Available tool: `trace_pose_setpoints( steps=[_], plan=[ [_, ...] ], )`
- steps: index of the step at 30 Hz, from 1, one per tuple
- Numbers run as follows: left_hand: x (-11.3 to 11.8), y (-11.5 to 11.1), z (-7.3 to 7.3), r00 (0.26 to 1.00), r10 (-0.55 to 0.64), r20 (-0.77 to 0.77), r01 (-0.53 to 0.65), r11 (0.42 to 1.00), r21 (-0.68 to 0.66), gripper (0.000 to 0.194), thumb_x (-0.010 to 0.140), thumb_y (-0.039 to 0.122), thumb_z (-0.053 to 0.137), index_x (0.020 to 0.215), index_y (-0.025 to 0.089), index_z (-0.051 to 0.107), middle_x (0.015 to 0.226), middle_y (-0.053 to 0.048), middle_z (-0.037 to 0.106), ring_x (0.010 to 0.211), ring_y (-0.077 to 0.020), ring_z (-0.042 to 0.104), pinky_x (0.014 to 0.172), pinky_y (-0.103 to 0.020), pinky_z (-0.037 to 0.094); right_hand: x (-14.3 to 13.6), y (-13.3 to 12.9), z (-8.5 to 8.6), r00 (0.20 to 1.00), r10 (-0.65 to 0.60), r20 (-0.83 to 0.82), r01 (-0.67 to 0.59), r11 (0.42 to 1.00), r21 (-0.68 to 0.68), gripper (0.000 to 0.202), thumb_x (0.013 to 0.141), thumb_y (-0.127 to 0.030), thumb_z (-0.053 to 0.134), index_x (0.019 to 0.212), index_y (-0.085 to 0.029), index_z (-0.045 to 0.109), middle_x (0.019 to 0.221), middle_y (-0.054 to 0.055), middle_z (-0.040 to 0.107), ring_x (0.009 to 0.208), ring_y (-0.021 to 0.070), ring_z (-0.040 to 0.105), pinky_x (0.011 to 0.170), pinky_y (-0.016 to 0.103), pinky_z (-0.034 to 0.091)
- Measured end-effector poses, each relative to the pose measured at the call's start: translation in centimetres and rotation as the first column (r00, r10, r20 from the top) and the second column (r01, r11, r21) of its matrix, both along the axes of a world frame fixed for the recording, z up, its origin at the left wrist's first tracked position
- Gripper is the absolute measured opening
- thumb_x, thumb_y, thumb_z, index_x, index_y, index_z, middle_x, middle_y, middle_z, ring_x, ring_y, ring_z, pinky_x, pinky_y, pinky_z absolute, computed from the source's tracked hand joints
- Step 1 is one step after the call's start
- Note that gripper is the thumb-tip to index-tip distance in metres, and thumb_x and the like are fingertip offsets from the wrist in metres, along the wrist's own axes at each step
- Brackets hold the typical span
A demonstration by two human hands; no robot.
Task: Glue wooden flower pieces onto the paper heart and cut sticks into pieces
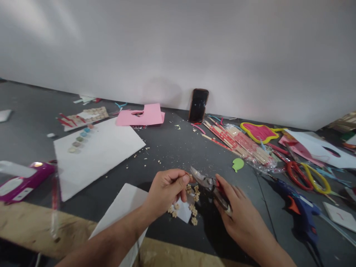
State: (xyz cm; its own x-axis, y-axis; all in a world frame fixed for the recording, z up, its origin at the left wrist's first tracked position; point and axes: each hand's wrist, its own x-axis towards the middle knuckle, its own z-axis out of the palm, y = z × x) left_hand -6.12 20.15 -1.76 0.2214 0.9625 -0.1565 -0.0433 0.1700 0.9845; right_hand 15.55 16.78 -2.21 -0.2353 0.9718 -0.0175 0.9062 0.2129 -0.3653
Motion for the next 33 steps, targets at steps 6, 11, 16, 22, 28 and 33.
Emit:
trace_pose_setpoints(
  steps=[6, 11, 16, 22, 28, 33],
  plan=[
    [-0.07, -0.05, 0.08, 0.999, -0.016, 0.027, 0.017, 0.999, -0.037, 0.031, 0.082, 0.039, 0.054, 0.08, 0.012, 0.068, 0.04, 0.003, 0.054, 0.03, -0.0029, 0.033, 0.033, -0.015, 0.024, 0.0, -0.13, 0.1, 0.994, 0.016, 0.112, -0.026, 0.996, 0.089, 0.06, 0.078, -0.015, 0.045, 0.136, -0.02, 0.032, 0.108, 0.01, 0.061, 0.095, 0.0248, 0.057, 0.082, 0.04, 0.046],
    [0.13, 0.03, 0.03, 1.0, -0.002, -0.019, 0.001, 0.999, -0.034, 0.029, 0.084, 0.037, 0.052, 0.079, 0.012, 0.067, 0.038, 0.004, 0.051, 0.031, -0.0033, 0.031, 0.034, -0.015, 0.023, 0.09, -0.22, 0.14, 0.974, 0.009, 0.225, -0.036, 0.993, 0.112, 0.055, 0.076, -0.014, 0.045, 0.13, -0.019, 0.041, 0.1, 0.009, 0.066, 0.085, 0.0245, 0.063, 0.074, 0.037, 0.05],
    [0.07, 0.12, 0.05, 0.997, -0.005, -0.079, 0.008, 0.999, 0.045, 0.028, 0.084, 0.034, 0.051, 0.074, 0.012, 0.065, 0.039, 0.005, 0.049, 0.035, -0.0047, 0.035, 0.039, -0.016, 0.028, -0.1, -0.23, -0.07, 0.988, 0.028, 0.149, -0.033, 0.999, 0.029, 0.052, 0.078, -0.014, 0.044, 0.129, -0.02, 0.041, 0.102, 0.009, 0.067, 0.087, 0.0232, 0.065, 0.073, 0.035, 0.051],
    [-0.26, 0.11, 0.11, 0.998, -0.043, -0.049, 0.049, 0.99, 0.136, 0.027, 0.086, 0.033, 0.049, 0.078, 0.013, 0.065, 0.039, 0.005, 0.047, 0.038, -0.0059, 0.038, 0.043, -0.018, 0.033, -0.1, -0.57, 0.62, 0.999, 0.044, -0.019, -0.046, 0.995, -0.092, 0.048, 0.082, -0.017, 0.041, 0.13, -0.022, 0.04, 0.109, 0.008, 0.066, 0.095, 0.023, 0.064, 0.077, 0.035, 0.049],
    [0.29, 0.4, -0.45, 0.999, 0.003, -0.037, -0.001, 0.999, 0.051, 0.026, 0.078, 0.037, 0.058, 0.083, 0.013, 0.064, 0.044, 0.003, 0.054, 0.038, -0.007, 0.045, 0.04, -0.017, 0.038, -0.02, -0.13, 0.71, 0.998, -0.032, 0.062, 0.032, 0.999, 0.004, 0.05, 0.08, -0.017, 0.044, 0.13, -0.021, 0.041, 0.111, 0.01, 0.062, 0.099, 0.0237, 0.06, 0.082, 0.036, 0.046],
    [0.58, 0.2, -0.23, 0.996, 0.056, -0.075, -0.053, 0.997, 0.051, 0.027, 0.077, 0.036, 0.06, 0.084, 0.012, 0.066, 0.046, 0.003, 0.056, 0.037, -0.0063, 0.045, 0.039, -0.016, 0.039, -0.11, 0.02, 0.49, 0.986, -0.047, 0.16, 0.039, 0.998, 0.049, 0.059, 0.079, -0.017, 0.045, 0.136, -0.022, 0.033, 0.107, 0.01, 0.06, 0.097, 0.026, 0.057, 0.08, 0.04, 0.045]
  ],
)
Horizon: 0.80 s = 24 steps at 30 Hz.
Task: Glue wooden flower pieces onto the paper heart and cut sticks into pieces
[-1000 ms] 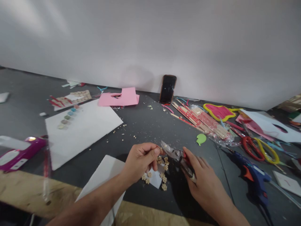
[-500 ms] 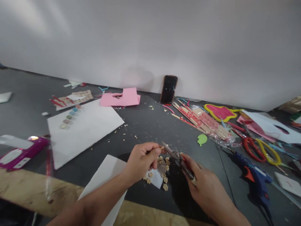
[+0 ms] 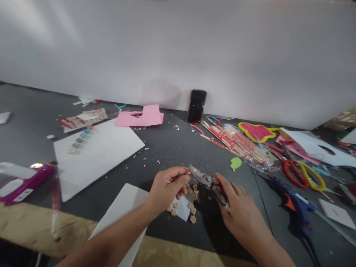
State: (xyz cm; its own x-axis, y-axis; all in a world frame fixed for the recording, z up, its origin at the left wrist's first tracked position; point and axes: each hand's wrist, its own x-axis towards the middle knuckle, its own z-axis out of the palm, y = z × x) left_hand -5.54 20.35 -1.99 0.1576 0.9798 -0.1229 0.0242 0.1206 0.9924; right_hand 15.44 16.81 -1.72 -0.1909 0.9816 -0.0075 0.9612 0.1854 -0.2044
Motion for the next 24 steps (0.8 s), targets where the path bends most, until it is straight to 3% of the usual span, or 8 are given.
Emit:
trace_pose_setpoints(
  steps=[10, 19, 24],
  plan=[
    [-0.38, -0.2, 0.45, 0.995, -0.076, -0.061, 0.077, 0.997, 0.012, 0.034, 0.08, 0.043, 0.054, 0.067, 0.013, 0.061, 0.041, 0.0, 0.057, 0.031, -0.0049, 0.037, 0.034, -0.015, 0.029, 0.08, -0.07, -0.45, 0.995, 0.08, -0.067, -0.079, 0.997, 0.019, 0.062, 0.08, -0.017, 0.045, 0.139, -0.02, 0.027, 0.109, 0.011, 0.059, 0.1, 0.0257, 0.054, 0.083, 0.041, 0.044],
    [-0.41, -0.37, 0.49, 0.992, -0.082, -0.099, 0.082, 0.997, -0.002, 0.032, 0.084, 0.039, 0.049, 0.065, 0.014, 0.059, 0.039, 0.002, 0.055, 0.032, -0.0047, 0.034, 0.035, -0.016, 0.025, -0.15, -0.3, -0.37, 0.994, 0.099, 0.036, -0.101, 0.993, 0.067, 0.055, 0.074, -0.011, 0.046, 0.129, -0.016, 0.041, 0.101, 0.01, 0.063, 0.09, 0.0248, 0.058, 0.079, 0.037, 0.048],
    [-0.38, -0.16, 0.47, 0.989, -0.107, -0.099, 0.105, 0.994, -0.02, 0.032, 0.085, 0.036, 0.047, 0.065, 0.015, 0.058, 0.039, 0.004, 0.052, 0.033, -0.0053, 0.033, 0.037, -0.017, 0.025, -0.21, -0.35, -0.45, 0.995, 0.077, 0.058, -0.077, 0.997, 0.003, 0.055, 0.072, -0.008, 0.044, 0.126, -0.016, 0.044, 0.098, 0.009, 0.065, 0.086, 0.0227, 0.062, 0.076, 0.034, 0.048]
  ],
)
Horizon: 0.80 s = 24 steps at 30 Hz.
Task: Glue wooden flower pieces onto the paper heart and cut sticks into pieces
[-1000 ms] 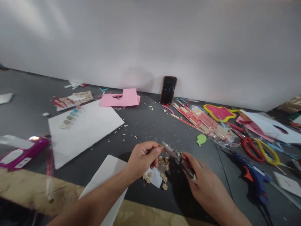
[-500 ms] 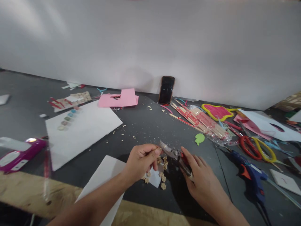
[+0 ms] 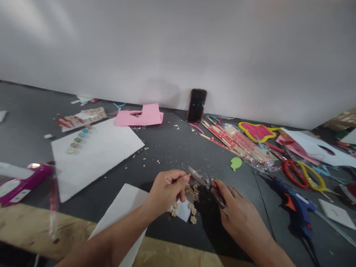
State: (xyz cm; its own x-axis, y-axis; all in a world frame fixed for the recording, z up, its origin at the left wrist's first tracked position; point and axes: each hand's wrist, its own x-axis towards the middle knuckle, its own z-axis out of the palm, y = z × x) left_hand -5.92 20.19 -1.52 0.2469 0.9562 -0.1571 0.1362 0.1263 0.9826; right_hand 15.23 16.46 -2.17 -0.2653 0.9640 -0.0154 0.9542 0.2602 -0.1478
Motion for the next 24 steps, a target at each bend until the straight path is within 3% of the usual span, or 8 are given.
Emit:
trace_pose_setpoints(
  steps=[8, 15, 20, 24],
  plan=[
    [-0.27, 0.15, 0.48, 0.998, -0.057, -0.023, 0.06, 0.988, 0.146, 0.04, 0.085, 0.029, 0.045, 0.047, 0.016, 0.047, 0.039, 0.003, 0.049, 0.039, -0.0057, 0.039, 0.045, -0.017, 0.032, 0.26, -0.14, 0.6, 0.993, 0.008, -0.12, -0.021, 0.994, -0.108, 0.052, 0.077, -0.011, 0.041, 0.129, -0.018, 0.04, 0.11, 0.009, 0.063, 0.096, 0.0221, 0.06, 0.083, 0.035, 0.047],
    [0.05, 0.41, -0.11, 0.998, 0.046, 0.03, -0.047, 0.999, 0.012, 0.02, 0.08, 0.031, 0.053, 0.084, 0.014, 0.063, 0.046, 0.004, 0.055, 0.037, -0.006, 0.042, 0.04, -0.016, 0.036, 0.14, 0.22, 0.5, 0.995, -0.05, -0.091, 0.042, 0.995, -0.092, 0.051, 0.079, -0.016, 0.042, 0.129, -0.017, 0.04, 0.107, 0.011, 0.062, 0.097, 0.0268, 0.058, 0.084, 0.042, 0.046],
    [-0.03, 0.2, -0.14, 0.997, 0.067, 0.042, -0.072, 0.989, 0.132, 0.017, 0.08, 0.027, 0.054, 0.079, 0.014, 0.065, 0.045, 0.004, 0.053, 0.036, -0.0047, 0.041, 0.04, -0.015, 0.036, 0.05, -0.23, 0.68, 0.987, -0.027, -0.156, 0.0, 0.986, -0.169, 0.052, 0.08, -0.016, 0.041, 0.132, -0.017, 0.037, 0.112, 0.011, 0.061, 0.101, 0.0258, 0.058, 0.085, 0.039, 0.046],
    [-0.08, -0.04, -0.15, 0.994, 0.078, 0.078, -0.089, 0.984, 0.154, 0.017, 0.08, 0.026, 0.055, 0.078, 0.014, 0.067, 0.043, 0.004, 0.053, 0.036, -0.0051, 0.042, 0.039, -0.016, 0.036, 0.04, -0.45, 0.73, 0.974, -0.028, -0.223, -0.017, 0.981, -0.196, 0.049, 0.083, -0.02, 0.041, 0.132, -0.017, 0.038, 0.116, 0.01, 0.061, 0.103, 0.0244, 0.058, 0.087, 0.037, 0.045]
  ],
)
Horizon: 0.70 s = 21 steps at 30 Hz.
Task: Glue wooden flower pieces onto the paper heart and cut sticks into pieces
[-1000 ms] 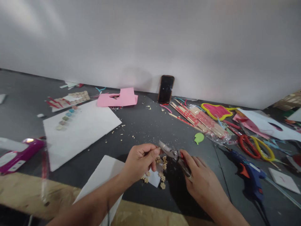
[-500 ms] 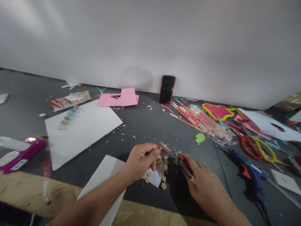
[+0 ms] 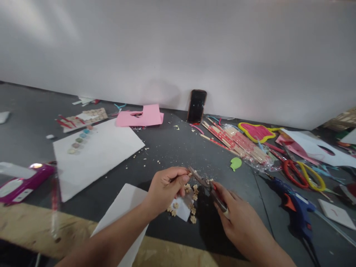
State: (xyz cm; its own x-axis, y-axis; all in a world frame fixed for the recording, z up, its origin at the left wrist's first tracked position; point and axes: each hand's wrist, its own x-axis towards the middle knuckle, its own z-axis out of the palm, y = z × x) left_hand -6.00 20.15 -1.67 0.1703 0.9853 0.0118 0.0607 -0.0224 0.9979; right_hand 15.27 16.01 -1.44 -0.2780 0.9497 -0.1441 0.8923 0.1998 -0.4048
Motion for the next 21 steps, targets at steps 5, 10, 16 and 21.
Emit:
trace_pose_setpoints(
  steps=[5, 10, 16, 21],
  plan=[
    [-0.1, 0.0, -0.4, 0.998, 0.012, 0.06, -0.011, 1.0, -0.026, 0.018, 0.08, 0.028, 0.056, 0.08, 0.014, 0.068, 0.041, 0.004, 0.052, 0.037, -0.0055, 0.042, 0.039, -0.015, 0.036, -0.2, -0.3, 0.5, 0.991, -0.002, -0.13, -0.003, 0.999, -0.036, 0.041, 0.089, -0.03, 0.036, 0.128, -0.018, 0.043, 0.116, 0.01, 0.062, 0.103, 0.0231, 0.06, 0.087, 0.034, 0.046],
    [-0.1, 0.5, -0.9, 0.988, 0.03, 0.15, -0.014, 0.994, -0.109, 0.022, 0.08, 0.034, 0.059, 0.084, 0.015, 0.069, 0.048, 0.001, 0.057, 0.04, -0.0065, 0.046, 0.038, -0.016, 0.037, -0.6, -0.5, 0.9, 0.963, -0.024, -0.268, 0.007, 0.998, -0.065, 0.037, 0.09, -0.032, 0.035, 0.124, -0.021, 0.047, 0.113, 0.01, 0.064, 0.102, 0.0203, 0.061, 0.083, 0.03, 0.048],
    [0.1, 1.0, -0.9, 0.96, 0.079, 0.267, -0.038, 0.987, -0.156, 0.022, 0.08, 0.035, 0.061, 0.083, 0.014, 0.067, 0.046, 0.003, 0.055, 0.039, -0.005, 0.042, 0.038, -0.015, 0.034, 1.1, 1.2, -0.3, 0.98, -0.169, -0.1, 0.178, 0.981, 0.082, 0.048, 0.085, -0.038, 0.042, 0.129, -0.018, 0.041, 0.12, 0.012, 0.059, 0.107, 0.0242, 0.058, 0.088, 0.038, 0.046],
    [0.1, 1.2, -0.7, 0.941, 0.105, 0.321, -0.045, 0.981, -0.189, 0.023, 0.08, 0.035, 0.061, 0.081, 0.013, 0.067, 0.045, 0.003, 0.053, 0.039, -0.0044, 0.04, 0.038, -0.015, 0.032, 3.0, 2.7, -0.9, 0.936, -0.342, 0.081, 0.32, 0.924, 0.208, 0.063, 0.08, -0.052, 0.048, 0.133, -0.019, 0.037, 0.121, 0.01, 0.058, 0.108, 0.0262, 0.055, 0.087, 0.038, 0.045]
  ],
)
